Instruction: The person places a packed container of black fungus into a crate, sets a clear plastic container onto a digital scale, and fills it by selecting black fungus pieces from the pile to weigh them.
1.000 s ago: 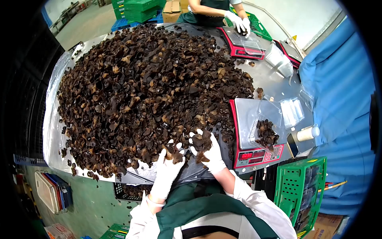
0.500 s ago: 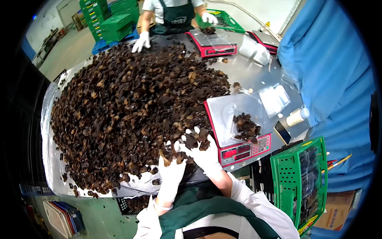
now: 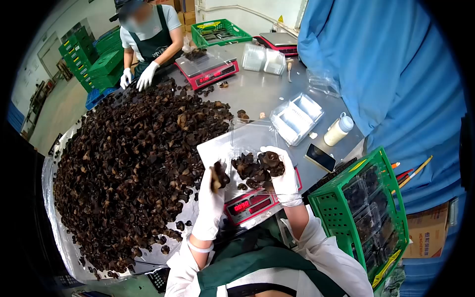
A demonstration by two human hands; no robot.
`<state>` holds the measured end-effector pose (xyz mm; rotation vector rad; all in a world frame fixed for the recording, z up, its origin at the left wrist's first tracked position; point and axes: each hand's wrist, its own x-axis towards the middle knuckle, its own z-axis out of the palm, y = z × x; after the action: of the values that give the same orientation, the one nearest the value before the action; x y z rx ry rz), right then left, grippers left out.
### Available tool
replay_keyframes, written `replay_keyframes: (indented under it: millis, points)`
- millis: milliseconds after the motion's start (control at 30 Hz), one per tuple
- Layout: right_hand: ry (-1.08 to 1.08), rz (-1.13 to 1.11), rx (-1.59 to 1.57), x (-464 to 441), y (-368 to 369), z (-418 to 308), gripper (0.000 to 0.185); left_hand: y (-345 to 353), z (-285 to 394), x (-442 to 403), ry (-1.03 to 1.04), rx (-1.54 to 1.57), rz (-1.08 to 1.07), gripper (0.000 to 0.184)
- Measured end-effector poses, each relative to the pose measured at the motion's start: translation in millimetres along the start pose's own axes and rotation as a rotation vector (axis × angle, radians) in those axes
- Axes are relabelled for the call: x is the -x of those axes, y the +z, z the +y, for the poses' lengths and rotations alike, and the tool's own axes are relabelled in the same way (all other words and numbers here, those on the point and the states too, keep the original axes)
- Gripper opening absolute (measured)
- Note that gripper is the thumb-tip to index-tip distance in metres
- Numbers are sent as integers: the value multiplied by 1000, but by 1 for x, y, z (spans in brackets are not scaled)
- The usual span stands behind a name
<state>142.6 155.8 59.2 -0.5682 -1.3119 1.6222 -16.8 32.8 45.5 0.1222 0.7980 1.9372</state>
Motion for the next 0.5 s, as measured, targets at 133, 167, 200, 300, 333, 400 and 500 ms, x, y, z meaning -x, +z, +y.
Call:
replay_keyframes:
  millis: [133, 167, 200, 300, 333, 400, 500]
  points:
    - [-19, 32, 184, -7, -11, -1, 31, 17, -27, -19, 115, -424, -44, 49]
    - [-11, 46, 95, -7, -12, 7, 34, 16, -33, -23, 219, -521, -62, 50]
    - [-3, 51, 100, -6, -12, 8, 34, 15, -29, -22, 269, -666, -103, 52]
    - [-15, 49, 157, -4, -18, 2, 34, 14, -11, -5, 296, -692, -52, 50]
    - [-44, 41, 214, -5, -24, -2, 33, 7, -5, 2, 336, -690, -27, 48]
    - [-57, -13, 309, -5, -37, -14, 33, -7, 12, 25, 385, -744, 97, 44]
    - [28, -46, 370, 2, -49, -38, 31, -60, 36, 59, 396, -764, 337, 40]
